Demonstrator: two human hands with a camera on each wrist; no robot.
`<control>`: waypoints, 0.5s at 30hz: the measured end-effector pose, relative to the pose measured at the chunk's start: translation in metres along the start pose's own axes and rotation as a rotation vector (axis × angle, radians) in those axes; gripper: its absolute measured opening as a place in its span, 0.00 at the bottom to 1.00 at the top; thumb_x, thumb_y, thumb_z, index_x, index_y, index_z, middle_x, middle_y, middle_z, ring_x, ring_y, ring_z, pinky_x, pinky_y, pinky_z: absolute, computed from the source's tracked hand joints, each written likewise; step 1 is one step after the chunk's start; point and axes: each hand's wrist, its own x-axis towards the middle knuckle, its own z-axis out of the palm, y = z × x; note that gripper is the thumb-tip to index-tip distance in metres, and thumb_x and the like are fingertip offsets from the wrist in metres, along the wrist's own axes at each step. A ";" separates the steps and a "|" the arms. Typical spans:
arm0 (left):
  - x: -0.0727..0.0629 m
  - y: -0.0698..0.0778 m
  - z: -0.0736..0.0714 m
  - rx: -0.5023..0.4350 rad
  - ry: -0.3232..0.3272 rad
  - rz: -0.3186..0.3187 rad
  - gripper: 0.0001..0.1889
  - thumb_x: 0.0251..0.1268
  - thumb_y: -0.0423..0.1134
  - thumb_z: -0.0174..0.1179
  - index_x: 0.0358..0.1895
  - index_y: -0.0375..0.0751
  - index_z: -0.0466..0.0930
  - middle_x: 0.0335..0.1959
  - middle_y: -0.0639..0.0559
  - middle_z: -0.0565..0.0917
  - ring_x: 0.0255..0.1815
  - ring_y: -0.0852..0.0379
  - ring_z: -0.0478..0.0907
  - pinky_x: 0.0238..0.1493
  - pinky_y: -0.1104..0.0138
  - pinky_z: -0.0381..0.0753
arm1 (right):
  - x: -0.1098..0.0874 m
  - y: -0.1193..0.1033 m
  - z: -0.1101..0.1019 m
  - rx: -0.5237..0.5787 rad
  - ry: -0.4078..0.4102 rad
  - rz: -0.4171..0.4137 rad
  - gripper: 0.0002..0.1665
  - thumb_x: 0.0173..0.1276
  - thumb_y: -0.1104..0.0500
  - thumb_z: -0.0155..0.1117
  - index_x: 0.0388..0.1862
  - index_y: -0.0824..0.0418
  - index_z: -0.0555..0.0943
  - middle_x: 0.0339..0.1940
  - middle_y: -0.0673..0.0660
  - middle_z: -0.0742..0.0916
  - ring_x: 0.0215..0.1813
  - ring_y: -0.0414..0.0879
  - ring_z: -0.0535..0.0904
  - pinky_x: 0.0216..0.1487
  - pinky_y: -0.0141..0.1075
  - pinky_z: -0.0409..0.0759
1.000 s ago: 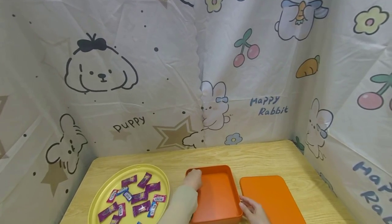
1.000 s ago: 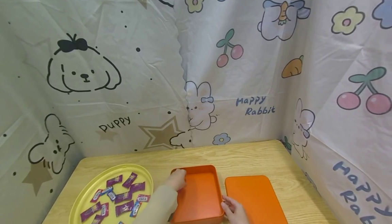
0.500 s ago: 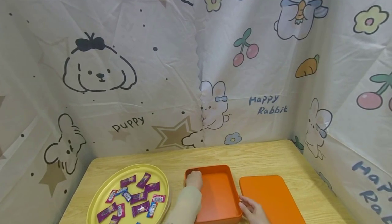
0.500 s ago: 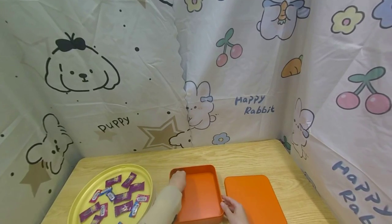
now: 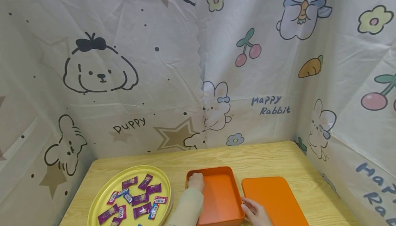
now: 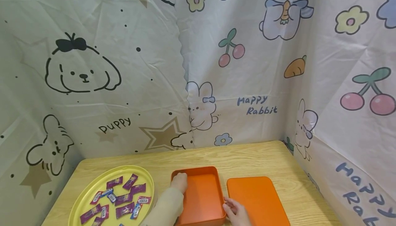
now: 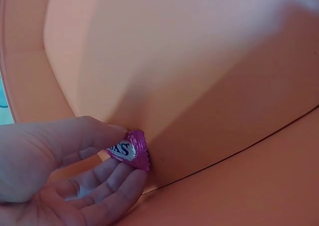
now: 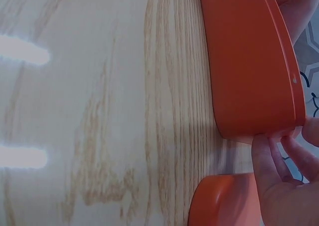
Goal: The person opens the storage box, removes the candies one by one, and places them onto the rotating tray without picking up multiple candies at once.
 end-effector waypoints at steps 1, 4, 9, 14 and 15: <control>0.009 -0.007 0.020 0.006 -0.004 -0.001 0.04 0.47 0.29 0.61 0.29 0.35 0.81 0.29 0.37 0.79 0.27 0.39 0.77 0.25 0.51 0.78 | 0.000 0.000 0.000 -0.002 0.001 -0.002 0.31 0.70 0.55 0.52 0.58 0.82 0.64 0.50 0.74 0.77 0.51 0.62 0.76 0.44 0.43 0.80; 0.030 -0.025 0.071 0.016 0.019 0.002 0.05 0.47 0.31 0.62 0.30 0.36 0.82 0.29 0.36 0.79 0.27 0.38 0.77 0.26 0.49 0.78 | 0.000 -0.001 0.000 -0.005 0.002 -0.003 0.31 0.70 0.55 0.52 0.58 0.82 0.64 0.50 0.75 0.77 0.51 0.62 0.76 0.43 0.43 0.80; 0.046 -0.038 0.109 0.040 0.067 0.021 0.05 0.44 0.31 0.63 0.27 0.37 0.81 0.26 0.38 0.78 0.23 0.41 0.76 0.23 0.52 0.77 | -0.001 -0.002 0.000 -0.005 0.006 0.004 0.32 0.69 0.54 0.53 0.58 0.82 0.64 0.50 0.75 0.77 0.51 0.62 0.76 0.43 0.42 0.80; 0.023 -0.020 0.050 -0.016 0.033 0.066 0.04 0.47 0.27 0.59 0.28 0.34 0.81 0.27 0.38 0.78 0.24 0.41 0.77 0.24 0.52 0.78 | -0.001 -0.001 0.001 -0.006 0.012 -0.001 0.33 0.68 0.54 0.54 0.57 0.82 0.64 0.50 0.75 0.77 0.51 0.62 0.76 0.43 0.42 0.80; 0.012 -0.012 0.022 -0.046 0.004 0.069 0.04 0.49 0.26 0.58 0.29 0.33 0.81 0.28 0.37 0.79 0.26 0.40 0.78 0.26 0.52 0.79 | 0.000 -0.001 0.001 -0.008 0.013 0.000 0.33 0.68 0.53 0.54 0.58 0.82 0.64 0.50 0.75 0.77 0.51 0.61 0.76 0.43 0.42 0.80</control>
